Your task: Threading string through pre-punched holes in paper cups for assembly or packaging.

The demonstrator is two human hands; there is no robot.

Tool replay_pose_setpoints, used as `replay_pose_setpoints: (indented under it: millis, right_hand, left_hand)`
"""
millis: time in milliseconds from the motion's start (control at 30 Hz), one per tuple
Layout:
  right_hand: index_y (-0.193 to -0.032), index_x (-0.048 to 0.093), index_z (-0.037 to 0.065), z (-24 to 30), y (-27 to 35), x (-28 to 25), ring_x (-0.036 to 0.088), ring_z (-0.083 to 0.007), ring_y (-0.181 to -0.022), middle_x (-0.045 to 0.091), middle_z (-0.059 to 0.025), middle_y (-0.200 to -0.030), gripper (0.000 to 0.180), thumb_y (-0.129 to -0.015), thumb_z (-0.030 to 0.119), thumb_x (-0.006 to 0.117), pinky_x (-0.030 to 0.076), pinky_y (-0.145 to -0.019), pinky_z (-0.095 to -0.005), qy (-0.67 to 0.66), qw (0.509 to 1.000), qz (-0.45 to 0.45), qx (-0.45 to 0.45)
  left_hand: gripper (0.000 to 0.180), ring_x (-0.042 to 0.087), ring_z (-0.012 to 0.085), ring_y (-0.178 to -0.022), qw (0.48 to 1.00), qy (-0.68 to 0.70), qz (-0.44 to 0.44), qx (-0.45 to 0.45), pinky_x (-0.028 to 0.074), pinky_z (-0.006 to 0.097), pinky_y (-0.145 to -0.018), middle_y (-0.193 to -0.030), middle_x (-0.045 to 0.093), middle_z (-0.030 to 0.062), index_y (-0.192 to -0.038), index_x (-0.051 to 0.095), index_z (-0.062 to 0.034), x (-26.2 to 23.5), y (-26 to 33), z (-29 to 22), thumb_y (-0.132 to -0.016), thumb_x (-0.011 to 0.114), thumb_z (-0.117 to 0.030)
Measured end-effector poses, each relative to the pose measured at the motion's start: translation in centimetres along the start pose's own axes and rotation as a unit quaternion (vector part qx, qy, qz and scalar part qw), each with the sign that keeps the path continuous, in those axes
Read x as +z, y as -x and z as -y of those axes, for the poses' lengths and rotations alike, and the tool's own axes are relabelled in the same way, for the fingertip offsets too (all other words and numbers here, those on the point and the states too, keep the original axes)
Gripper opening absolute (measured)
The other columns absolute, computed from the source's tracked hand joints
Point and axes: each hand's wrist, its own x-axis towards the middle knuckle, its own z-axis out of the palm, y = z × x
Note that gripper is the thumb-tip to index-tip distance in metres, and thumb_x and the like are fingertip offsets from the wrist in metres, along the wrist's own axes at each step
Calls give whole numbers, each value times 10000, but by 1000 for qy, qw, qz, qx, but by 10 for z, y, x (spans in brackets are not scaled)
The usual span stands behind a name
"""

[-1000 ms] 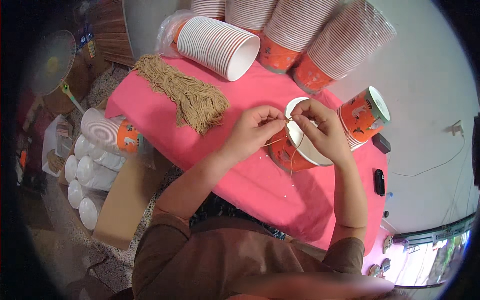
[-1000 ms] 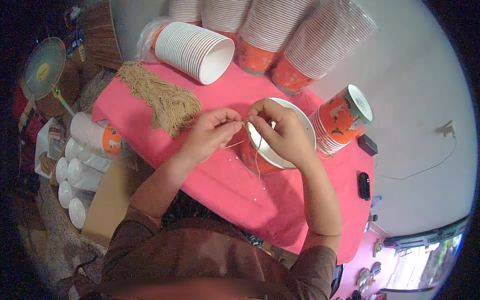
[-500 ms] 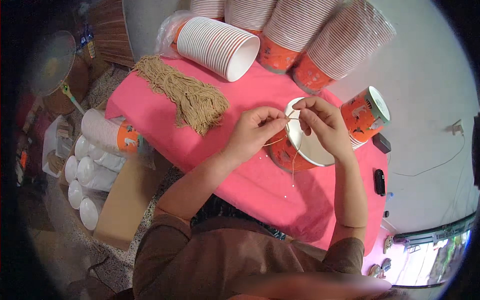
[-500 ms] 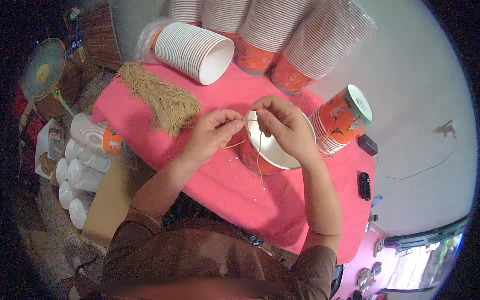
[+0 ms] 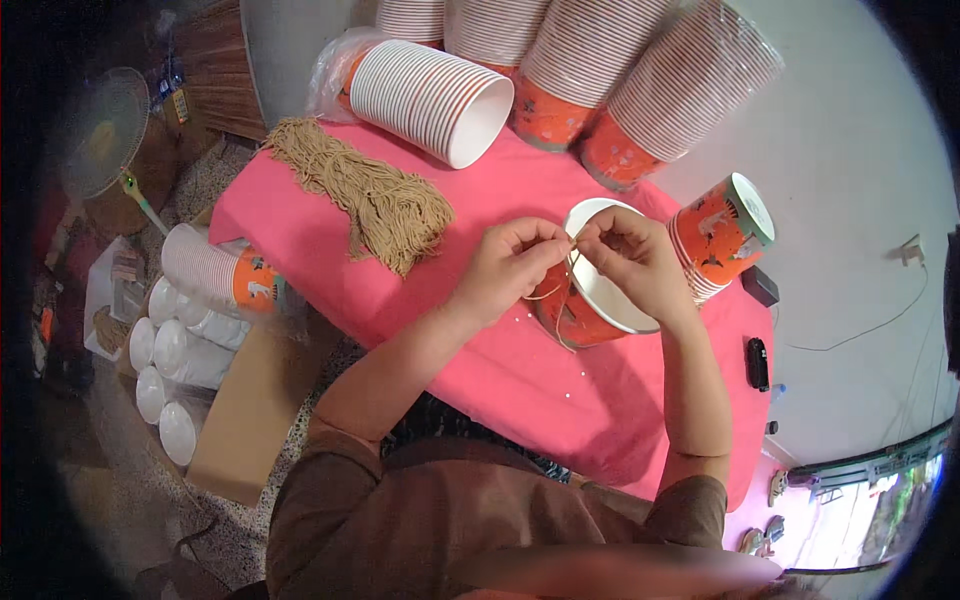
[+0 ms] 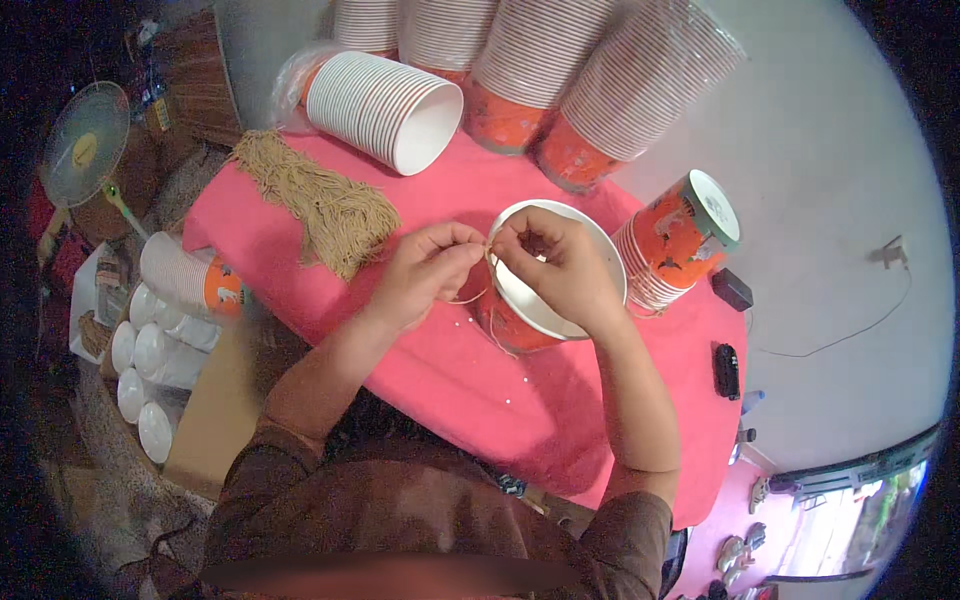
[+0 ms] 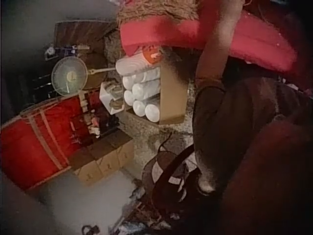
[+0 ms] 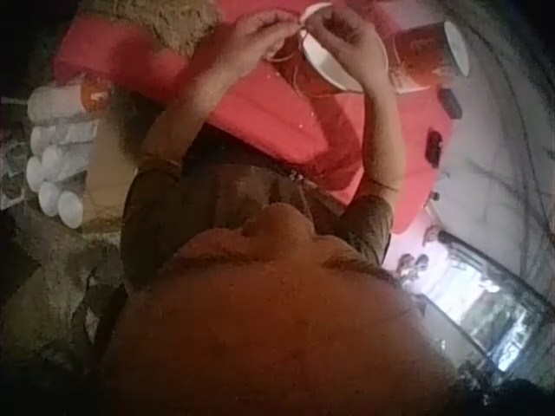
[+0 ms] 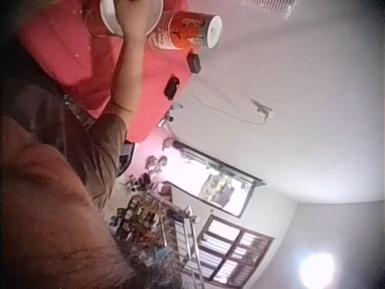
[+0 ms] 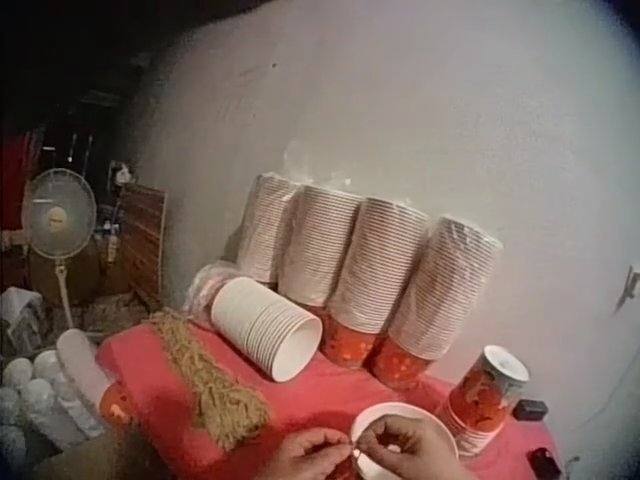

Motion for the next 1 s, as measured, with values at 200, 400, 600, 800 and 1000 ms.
replay_pose_setpoints:
  millis: [200, 400, 600, 800, 1000]
  right_hand:
    - [-936, 586, 9, 5, 0, -6, 548, -45, -742, 594, 9, -822, 55, -898, 48, 595, 447, -649, -198, -27, 998, 23, 50]
    - [-974, 594, 25, 5, -1, -4, 521, -31, -694, 587, 22, -791, 86, -899, 66, 594, 408, -599, -182, -109, 991, 16, 73]
    - [-1011, 597, 30, -2, -2, -4, 487, -22, -667, 569, 42, -782, 120, -912, 97, 605, 389, -579, -176, -60, 997, 26, 44]
    - [-931, 595, 6, 3, -1, 1, 509, -26, -671, 590, 33, -795, 59, -915, 61, 584, 427, -604, -187, -55, 998, -7, 25]
    - [-924, 588, 9, 3, -2, 2, 509, -29, -677, 598, 25, -819, 48, -920, 53, 570, 430, -611, -189, -68, 997, -10, 23]
  left_hand:
    - [82, 332, 2, -511, 1000, 15, 3, -17, 231, 175, -433, -654, 441, -84, -969, 601, -52, 1, -3, 2, -923, 584, -117]
    - [74, 355, 2, -519, 1000, 12, 2, -8, 249, 173, -440, -681, 475, -77, -949, 603, -51, 0, -4, 4, -915, 593, -117]
    - [77, 395, 2, -537, 998, -52, -10, 34, 292, 171, -455, -724, 524, -64, -952, 610, -44, 1, -4, 7, -909, 592, -105]
    - [87, 368, -4, -524, 1000, -10, 15, 7, 266, 171, -434, -696, 479, -72, -977, 593, -39, -1, -2, 3, -918, 568, -98]
    - [91, 318, -5, -487, 995, 85, 36, -35, 220, 173, -413, -646, 419, -84, -996, 584, -54, 0, -2, 1, -937, 554, -116]
